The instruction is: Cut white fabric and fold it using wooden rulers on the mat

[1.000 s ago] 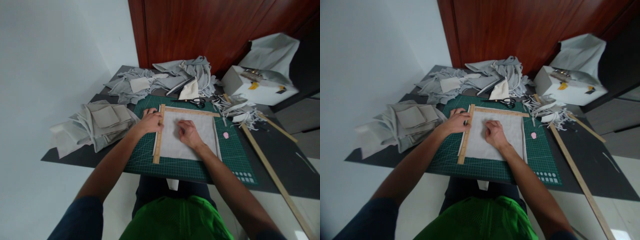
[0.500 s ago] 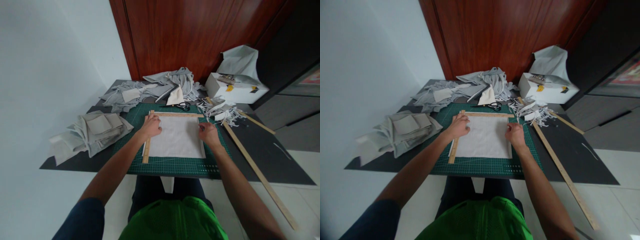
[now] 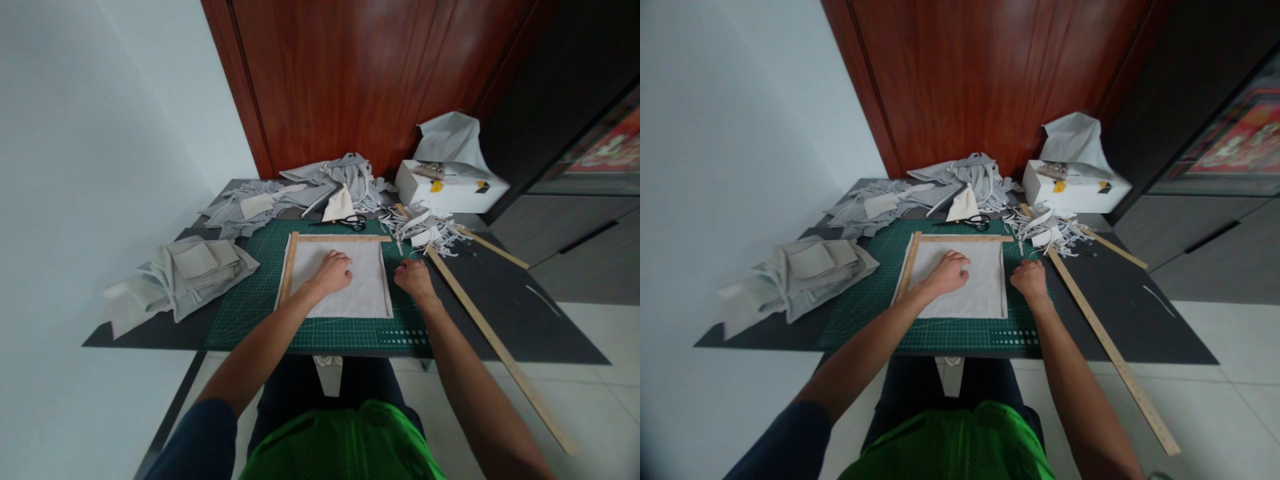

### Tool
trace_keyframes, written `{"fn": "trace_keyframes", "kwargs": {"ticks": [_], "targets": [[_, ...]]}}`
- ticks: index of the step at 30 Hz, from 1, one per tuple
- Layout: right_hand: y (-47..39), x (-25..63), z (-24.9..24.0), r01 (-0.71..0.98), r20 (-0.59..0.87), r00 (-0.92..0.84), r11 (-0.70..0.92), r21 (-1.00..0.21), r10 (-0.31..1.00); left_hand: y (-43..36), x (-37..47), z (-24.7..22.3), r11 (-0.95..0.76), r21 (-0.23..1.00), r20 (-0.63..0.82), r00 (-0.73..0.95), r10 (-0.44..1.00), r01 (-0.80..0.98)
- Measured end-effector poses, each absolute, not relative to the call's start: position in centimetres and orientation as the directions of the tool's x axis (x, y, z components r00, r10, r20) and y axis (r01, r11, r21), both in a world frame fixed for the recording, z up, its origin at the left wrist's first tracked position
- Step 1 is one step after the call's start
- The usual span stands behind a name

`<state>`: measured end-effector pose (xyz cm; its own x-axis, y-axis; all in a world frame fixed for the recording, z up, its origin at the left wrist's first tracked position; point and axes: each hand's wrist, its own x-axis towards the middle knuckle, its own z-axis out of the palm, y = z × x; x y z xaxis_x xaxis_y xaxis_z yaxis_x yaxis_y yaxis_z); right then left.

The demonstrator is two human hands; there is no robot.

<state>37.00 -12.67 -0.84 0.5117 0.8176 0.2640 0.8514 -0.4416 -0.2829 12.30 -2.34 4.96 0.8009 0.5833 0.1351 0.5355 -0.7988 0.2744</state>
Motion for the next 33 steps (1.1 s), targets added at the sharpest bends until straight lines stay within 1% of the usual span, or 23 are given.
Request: {"fn": "trace_keyframes", "kwargs": {"ticks": [6, 9, 13, 16, 19, 21, 23, 25, 27, 29, 33], "targets": [[-12.4, 37.2, -0.6, 0.836, 0.235, 0.531, -0.457, -0.304, 0.814, -3.4, 12.5, 5.0, -0.789, 0.295, 0.143, 0.791, 0.594, 0.539], [-12.3, 37.3, -0.5, 0.808, 0.208, 0.564, -0.482, -0.339, 0.799, -3.7, 12.3, 5.2, -0.79, 0.306, 0.135, 0.797, 0.588, 0.531], [-12.1, 37.2, 0.2, 0.784, 0.245, 0.58, -0.45, -0.428, 0.777, -3.6, 11.9, 5.3, -0.787, 0.335, 0.13, 0.802, 0.583, 0.518], [-11.9, 36.8, 1.3, 0.748, 0.23, 0.605, -0.445, -0.492, 0.763, -3.4, 11.5, 5.3, -0.786, 0.368, 0.163, 0.797, 0.581, 0.497], [-11.3, 35.3, 3.0, 0.706, 0.227, 0.607, -0.386, -0.594, 0.762, -2.9, 11.0, 5.3, -0.768, 0.458, 0.225, 0.778, 0.587, 0.447], [-10.5, 33.5, 4.1, 0.66, 0.2, 0.553, -0.279, -0.698, 0.809, -2.4, 10.6, 5.4, -0.707, 0.563, 0.242, 0.733, 0.636, 0.427], [-9.3, 31.3, 4.9, 0.564, 0.154, 0.464, -0.157, -0.811, 0.872, -1.7, 10.1, 5.4, -0.607, 0.68, 0.234, 0.662, 0.712, 0.413], [-7.9, 28.8, 5.4, 0.487, 0.165, 0.365, -0.037, -0.872, 0.917, -0.9, 9.2, 5.5, -0.501, 0.774, 0.217, 0.581, 0.784, 0.388], [-6.2, 26.2, 5.5, 0.427, 0.164, 0.269, 0.036, -0.904, 0.949, 0.1, 8.1, 5.6, -0.41, 0.84, 0.191, 0.514, 0.836, 0.356], [-4.5, 23.9, 5.5, 0.376, 0.144, 0.182, 0.066, -0.924, 0.973, 0.9, 6.6, 5.6, -0.299, 0.897, 0.121, 0.469, 0.875, 0.325], [-1.7, 20.1, 5.2, 0.365, 0.124, 0.067, 0.091, -0.927, 0.99, 2.1, 3.5, 5.6, -0.061, 0.976, -0.028, 0.398, 0.917, 0.209]]}}
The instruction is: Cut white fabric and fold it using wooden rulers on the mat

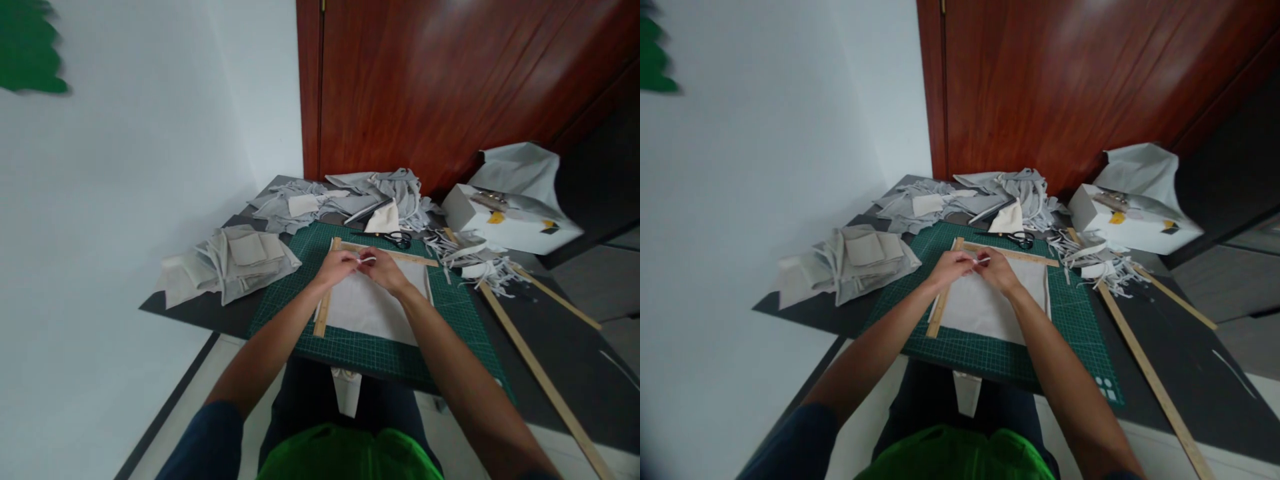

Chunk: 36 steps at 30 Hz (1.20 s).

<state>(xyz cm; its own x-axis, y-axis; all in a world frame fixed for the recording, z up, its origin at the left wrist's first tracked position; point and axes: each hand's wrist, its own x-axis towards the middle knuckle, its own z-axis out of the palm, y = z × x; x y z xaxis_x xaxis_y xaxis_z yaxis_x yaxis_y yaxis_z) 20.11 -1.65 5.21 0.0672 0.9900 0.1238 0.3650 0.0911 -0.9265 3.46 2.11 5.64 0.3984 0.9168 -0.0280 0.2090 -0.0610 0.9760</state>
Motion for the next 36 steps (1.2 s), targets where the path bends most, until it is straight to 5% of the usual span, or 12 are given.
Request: {"fn": "trace_keyframes", "kwargs": {"ticks": [11, 16, 21, 36], "targets": [[3.1, 15.9, 3.9, 0.472, 0.143, -0.063, 0.155, -0.868, 0.988, 5.2, -0.4, 4.9, 0.067, 0.99, -0.086, 0.152, 0.985, 0.125], [3.4, 16.1, 3.4, 0.796, 0.166, -0.105, 0.183, -0.577, 0.98, 7.6, 0.1, 3.5, -0.081, 0.93, 0.072, 0.036, 0.997, 0.359], [2.6, 15.3, 4.3, 0.914, -0.035, -0.18, 0.154, -0.374, 0.983, 9.1, 0.4, 3.4, -0.118, 0.845, 0.124, 0.023, 0.992, 0.521], [2.3, 14.2, 5.3, 0.928, -0.168, -0.253, 0.19, -0.319, 0.953, 9.9, 2.1, 3.2, -0.153, 0.726, 0.176, 0.034, 0.984, 0.671]]}}
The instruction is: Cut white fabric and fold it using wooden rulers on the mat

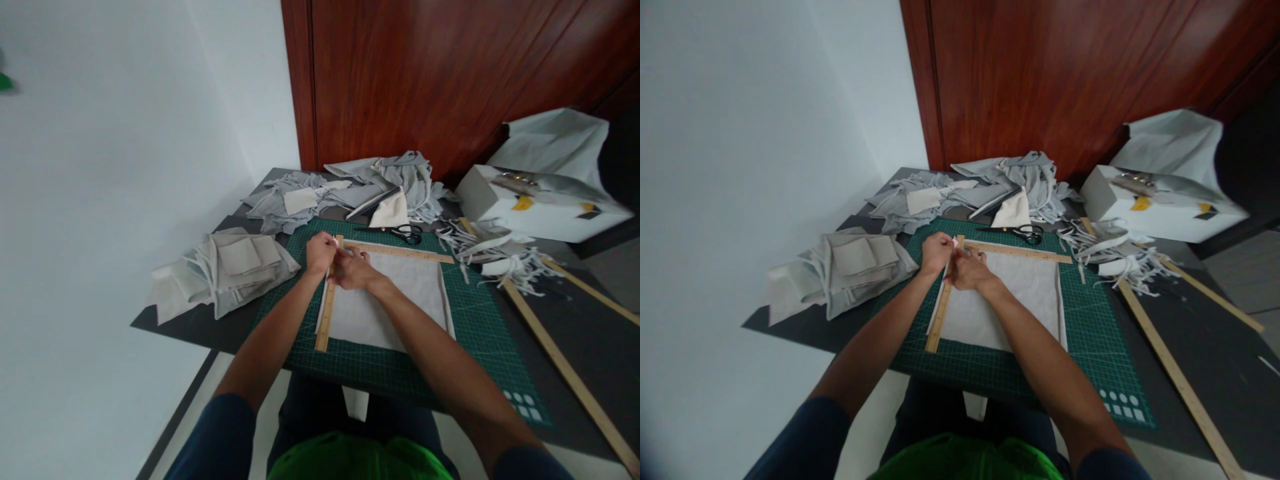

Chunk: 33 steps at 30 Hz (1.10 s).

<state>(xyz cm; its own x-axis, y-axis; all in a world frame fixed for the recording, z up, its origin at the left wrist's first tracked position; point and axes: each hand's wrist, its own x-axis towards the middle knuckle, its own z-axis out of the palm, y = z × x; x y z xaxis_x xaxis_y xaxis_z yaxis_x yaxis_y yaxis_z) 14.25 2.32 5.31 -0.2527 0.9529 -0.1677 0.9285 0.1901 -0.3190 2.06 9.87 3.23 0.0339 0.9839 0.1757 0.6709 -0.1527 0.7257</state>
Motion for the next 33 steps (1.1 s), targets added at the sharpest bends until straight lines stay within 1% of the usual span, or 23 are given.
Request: {"fn": "trace_keyframes", "kwargs": {"ticks": [7, 18, 24, 28, 33], "targets": [[2.3, 13.9, 5.7, 0.93, -0.189, -0.244, 0.174, -0.323, 0.951, 11.5, 2.4, 2.6, -0.14, 0.649, 0.185, 0.024, 0.982, 0.748], [2.2, 14.0, 5.7, 0.918, -0.194, -0.27, 0.191, -0.347, 0.943, 13.3, 3.0, 2.3, -0.155, 0.571, 0.193, 0.052, 0.98, 0.806], [2.1, 14.0, 5.7, 0.913, -0.204, -0.268, 0.18, -0.366, 0.941, 13.4, 3.1, 2.8, -0.188, 0.553, 0.196, 0.092, 0.976, 0.811], [2.1, 14.0, 5.7, 0.914, -0.212, -0.262, 0.171, -0.368, 0.942, 13.4, 3.0, 3.2, -0.18, 0.532, 0.187, 0.092, 0.978, 0.828], [2.0, 14.1, 5.7, 0.91, -0.215, -0.269, 0.174, -0.376, 0.939, 13.5, 3.0, 3.2, -0.178, 0.542, 0.188, 0.088, 0.978, 0.821]]}}
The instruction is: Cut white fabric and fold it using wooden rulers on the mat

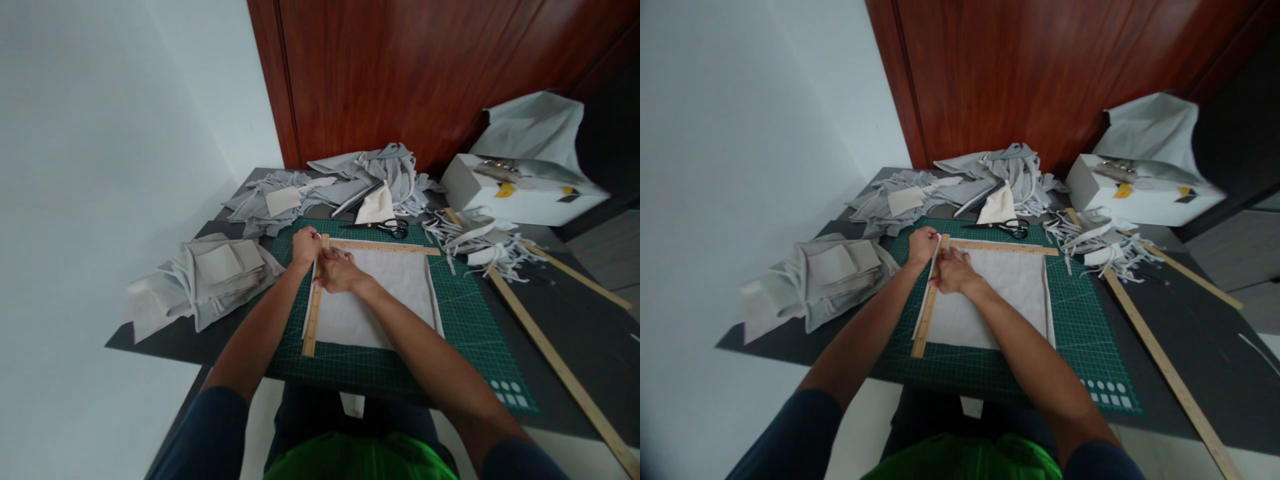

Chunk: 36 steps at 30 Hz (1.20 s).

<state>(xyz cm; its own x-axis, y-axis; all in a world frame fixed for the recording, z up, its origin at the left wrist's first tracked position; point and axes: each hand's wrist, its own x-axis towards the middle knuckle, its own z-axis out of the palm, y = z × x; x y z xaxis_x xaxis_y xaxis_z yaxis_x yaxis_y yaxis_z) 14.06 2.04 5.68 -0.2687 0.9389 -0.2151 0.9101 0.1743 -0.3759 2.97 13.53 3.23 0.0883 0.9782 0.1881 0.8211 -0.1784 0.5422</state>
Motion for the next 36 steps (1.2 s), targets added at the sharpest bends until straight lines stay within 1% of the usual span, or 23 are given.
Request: {"fn": "trace_keyframes", "kwargs": {"ticks": [4, 9, 22, 27, 32, 36], "targets": [[2.0, 14.0, 5.8, 0.91, -0.212, -0.269, 0.175, -0.377, 0.94, 13.5, 3.1, 3.2, -0.219, 0.534, 0.194, 0.134, 0.972, 0.817], [1.8, 14.0, 6.1, 0.911, -0.222, -0.262, 0.165, -0.379, 0.939, 13.2, 3.0, 3.4, -0.263, 0.491, 0.185, 0.196, 0.963, 0.831], [2.0, 14.0, 5.9, 0.914, -0.234, -0.253, 0.153, -0.376, 0.939, 12.5, 2.4, 4.1, -0.258, 0.464, 0.164, 0.204, 0.965, 0.847], [1.9, 14.0, 5.9, 0.91, -0.223, -0.25, 0.15, -0.387, 0.942, 12.8, 2.8, 4.7, -0.28, 0.423, 0.162, 0.232, 0.959, 0.862], [2.1, 13.7, 6.2, 0.923, -0.233, -0.242, 0.149, -0.355, 0.942, 12.8, 2.4, 4.7, -0.288, 0.438, 0.147, 0.248, 0.958, 0.852], [2.2, 13.4, 6.4, 0.933, -0.245, -0.223, 0.133, -0.334, 0.944, 12.2, 1.8, 4.6, -0.294, 0.421, 0.132, 0.262, 0.956, 0.858]]}}
